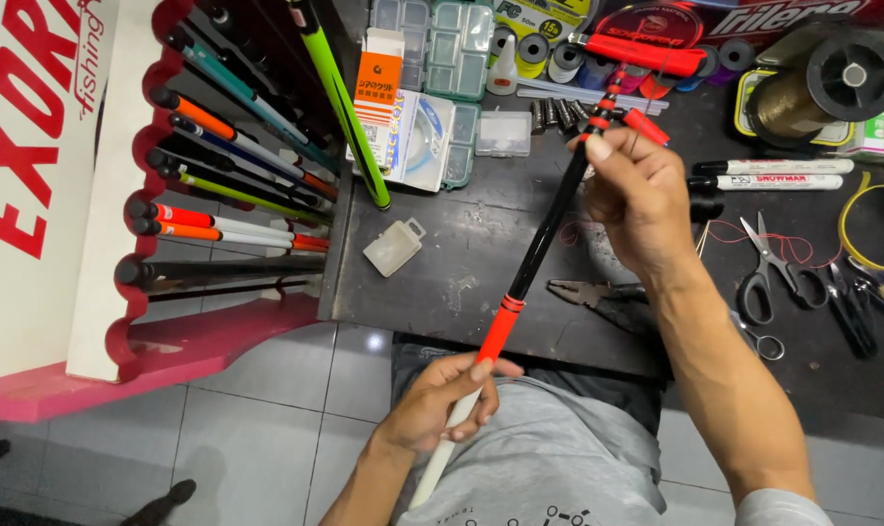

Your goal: Wrapping thread around a fishing rod to secure a guide or for decorative purposes.

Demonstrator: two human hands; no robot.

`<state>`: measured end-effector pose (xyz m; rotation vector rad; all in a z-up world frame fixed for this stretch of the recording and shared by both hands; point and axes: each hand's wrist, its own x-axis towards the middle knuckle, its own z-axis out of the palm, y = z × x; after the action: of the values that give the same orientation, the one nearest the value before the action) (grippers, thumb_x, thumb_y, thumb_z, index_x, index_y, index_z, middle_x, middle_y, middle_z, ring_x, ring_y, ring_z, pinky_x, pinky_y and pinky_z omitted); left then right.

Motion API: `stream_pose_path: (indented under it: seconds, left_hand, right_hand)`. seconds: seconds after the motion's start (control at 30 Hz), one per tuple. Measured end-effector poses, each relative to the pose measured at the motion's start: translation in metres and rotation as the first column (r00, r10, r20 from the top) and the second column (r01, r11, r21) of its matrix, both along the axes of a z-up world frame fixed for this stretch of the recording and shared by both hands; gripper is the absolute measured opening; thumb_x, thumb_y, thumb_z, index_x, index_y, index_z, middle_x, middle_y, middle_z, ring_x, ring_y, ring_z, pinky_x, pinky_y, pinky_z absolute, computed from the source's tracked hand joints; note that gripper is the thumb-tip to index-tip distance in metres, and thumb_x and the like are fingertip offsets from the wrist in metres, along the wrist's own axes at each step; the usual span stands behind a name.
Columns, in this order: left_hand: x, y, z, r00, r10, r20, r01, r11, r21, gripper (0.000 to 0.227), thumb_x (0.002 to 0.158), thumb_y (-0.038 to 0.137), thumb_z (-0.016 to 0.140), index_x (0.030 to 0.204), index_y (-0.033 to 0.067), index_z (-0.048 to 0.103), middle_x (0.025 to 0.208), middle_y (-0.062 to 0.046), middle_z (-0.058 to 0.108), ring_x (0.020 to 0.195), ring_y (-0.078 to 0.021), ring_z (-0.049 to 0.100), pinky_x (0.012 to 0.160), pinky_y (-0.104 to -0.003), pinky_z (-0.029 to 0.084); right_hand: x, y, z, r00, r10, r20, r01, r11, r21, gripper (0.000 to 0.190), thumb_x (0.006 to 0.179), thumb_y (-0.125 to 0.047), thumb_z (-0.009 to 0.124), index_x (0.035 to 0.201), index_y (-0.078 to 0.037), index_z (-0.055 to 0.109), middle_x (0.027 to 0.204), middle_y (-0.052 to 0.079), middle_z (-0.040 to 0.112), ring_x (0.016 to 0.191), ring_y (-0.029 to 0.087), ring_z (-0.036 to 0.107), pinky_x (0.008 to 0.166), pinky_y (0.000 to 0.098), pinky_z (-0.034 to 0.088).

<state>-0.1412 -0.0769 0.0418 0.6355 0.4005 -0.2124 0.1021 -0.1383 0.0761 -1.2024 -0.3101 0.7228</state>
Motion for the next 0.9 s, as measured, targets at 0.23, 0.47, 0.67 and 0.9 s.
stream_pose_path:
  seconds: [0.23, 0.47, 0.67, 0.9]
  left_hand:
    - [0.045, 0.008, -0.031, 0.971, 0.161, 0.174, -0.107, 0.952, -0.285, 0.019, 0.093, 0.013, 0.036, 0.103, -0.0018, 0.043, 0.053, -0.015, 0.040, 0.027, -0.0117, 0.035, 0.020, -0.016, 0.025]
    - [0.056, 0.013, -0.033, 0.959, 0.166, 0.230, -0.082, 0.939, -0.334, 0.019, 0.093, 0.012, 0.035, 0.103, -0.0023, 0.042, 0.054, -0.015, 0.039, 0.028, -0.0128, 0.036, 0.020, -0.017, 0.027]
    - [0.067, 0.018, -0.043, 0.948, 0.208, 0.240, -0.121, 0.935, -0.333, 0.035, 0.096, 0.023, 0.031, 0.096, -0.0066, 0.050, 0.044, -0.014, 0.038, 0.031, -0.0175, 0.038, 0.022, -0.021, 0.032]
    - [0.088, 0.017, -0.053, 0.947, 0.221, 0.232, -0.182, 0.967, -0.177, 0.039, 0.095, 0.027, 0.037, 0.086, -0.0073, 0.054, 0.051, -0.022, 0.051, 0.030, -0.0171, 0.046, 0.022, -0.021, 0.034]
  right_hand:
    - [-0.029, -0.008, -0.033, 0.995, 0.057, 0.081, -0.057, 0.998, -0.006, 0.014, 0.077, -0.009, 0.063, 0.082, 0.003, 0.058, 0.041, -0.004, 0.028, 0.035, -0.001, 0.024, 0.036, 0.0138, 0.020]
    - [-0.030, -0.014, -0.028, 0.985, 0.115, 0.130, -0.119, 0.993, 0.027, 0.017, 0.082, -0.012, 0.056, 0.077, 0.005, 0.059, 0.040, -0.002, 0.026, 0.040, 0.003, 0.021, 0.038, 0.0157, 0.020]
    - [-0.044, -0.020, -0.041, 0.993, 0.102, 0.061, -0.106, 0.992, 0.072, 0.026, 0.081, -0.015, 0.054, 0.092, 0.009, 0.058, 0.039, 0.000, 0.030, 0.037, 0.003, 0.029, 0.039, 0.0148, 0.025]
    - [-0.060, -0.009, -0.051, 0.991, 0.079, 0.107, -0.078, 0.997, -0.011, 0.017, 0.081, -0.013, 0.061, 0.082, 0.004, 0.062, 0.040, -0.002, 0.038, 0.043, 0.004, 0.045, 0.044, 0.0128, 0.035]
